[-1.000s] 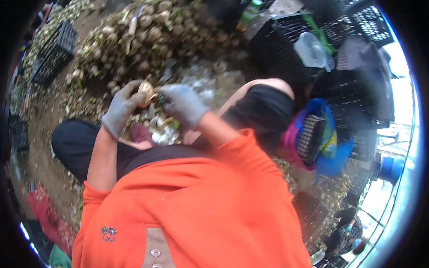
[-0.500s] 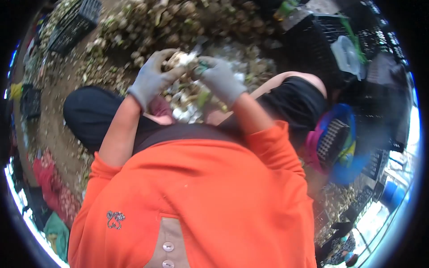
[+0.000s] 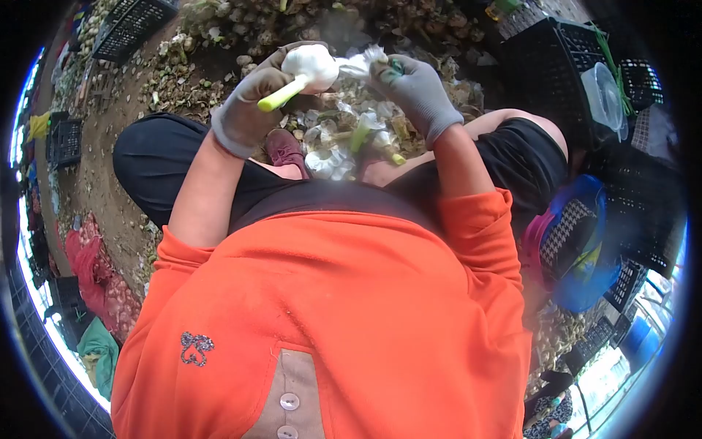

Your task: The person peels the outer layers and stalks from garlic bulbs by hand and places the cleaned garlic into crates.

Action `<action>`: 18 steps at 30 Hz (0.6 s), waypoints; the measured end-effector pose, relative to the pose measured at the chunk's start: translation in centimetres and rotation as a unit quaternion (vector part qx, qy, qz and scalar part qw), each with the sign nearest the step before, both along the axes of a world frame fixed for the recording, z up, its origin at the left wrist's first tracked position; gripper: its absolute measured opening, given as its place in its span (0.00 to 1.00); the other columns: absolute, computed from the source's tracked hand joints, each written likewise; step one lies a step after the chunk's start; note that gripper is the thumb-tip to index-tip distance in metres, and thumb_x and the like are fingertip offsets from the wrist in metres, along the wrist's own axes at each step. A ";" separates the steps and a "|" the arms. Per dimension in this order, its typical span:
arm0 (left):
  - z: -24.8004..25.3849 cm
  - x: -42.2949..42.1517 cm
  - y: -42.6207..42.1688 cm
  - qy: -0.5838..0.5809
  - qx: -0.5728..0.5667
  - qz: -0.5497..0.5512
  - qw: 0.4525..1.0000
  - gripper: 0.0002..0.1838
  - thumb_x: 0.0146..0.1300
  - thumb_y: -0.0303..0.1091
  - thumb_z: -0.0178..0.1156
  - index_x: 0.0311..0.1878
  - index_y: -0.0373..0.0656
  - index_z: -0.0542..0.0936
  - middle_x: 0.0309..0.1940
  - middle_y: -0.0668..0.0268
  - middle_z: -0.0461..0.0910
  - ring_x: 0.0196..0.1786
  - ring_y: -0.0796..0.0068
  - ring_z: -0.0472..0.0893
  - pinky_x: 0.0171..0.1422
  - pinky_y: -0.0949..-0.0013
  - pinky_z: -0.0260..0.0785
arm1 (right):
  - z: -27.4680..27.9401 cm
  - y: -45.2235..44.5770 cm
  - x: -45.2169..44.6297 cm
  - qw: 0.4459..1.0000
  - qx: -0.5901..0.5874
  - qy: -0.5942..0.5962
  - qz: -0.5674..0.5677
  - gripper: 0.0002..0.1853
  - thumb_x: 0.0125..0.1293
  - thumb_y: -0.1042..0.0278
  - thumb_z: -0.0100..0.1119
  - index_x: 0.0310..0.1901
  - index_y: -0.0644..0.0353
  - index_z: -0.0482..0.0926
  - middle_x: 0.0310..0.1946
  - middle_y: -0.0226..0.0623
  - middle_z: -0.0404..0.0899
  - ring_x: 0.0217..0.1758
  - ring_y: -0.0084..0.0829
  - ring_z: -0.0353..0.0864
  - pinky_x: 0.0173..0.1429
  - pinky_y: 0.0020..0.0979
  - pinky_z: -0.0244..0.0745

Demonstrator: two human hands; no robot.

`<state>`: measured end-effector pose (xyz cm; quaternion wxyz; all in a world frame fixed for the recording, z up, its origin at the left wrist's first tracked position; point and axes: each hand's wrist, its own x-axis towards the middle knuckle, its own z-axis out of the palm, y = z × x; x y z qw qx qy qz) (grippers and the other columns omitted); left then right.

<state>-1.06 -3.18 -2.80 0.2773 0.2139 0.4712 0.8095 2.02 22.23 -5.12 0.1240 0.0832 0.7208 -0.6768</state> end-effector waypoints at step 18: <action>0.8 0.3 1.3 -0.079 -0.131 0.070 0.986 0.22 0.66 0.32 0.54 0.63 0.43 0.72 0.44 0.68 0.81 0.43 0.78 0.82 0.52 0.71 0.77 | 5.4 -4.9 2.3 0.802 0.387 0.453 0.041 0.13 0.57 0.73 0.65 0.46 0.54 0.80 0.38 0.38 0.80 0.40 0.41 0.82 0.43 0.39 0.78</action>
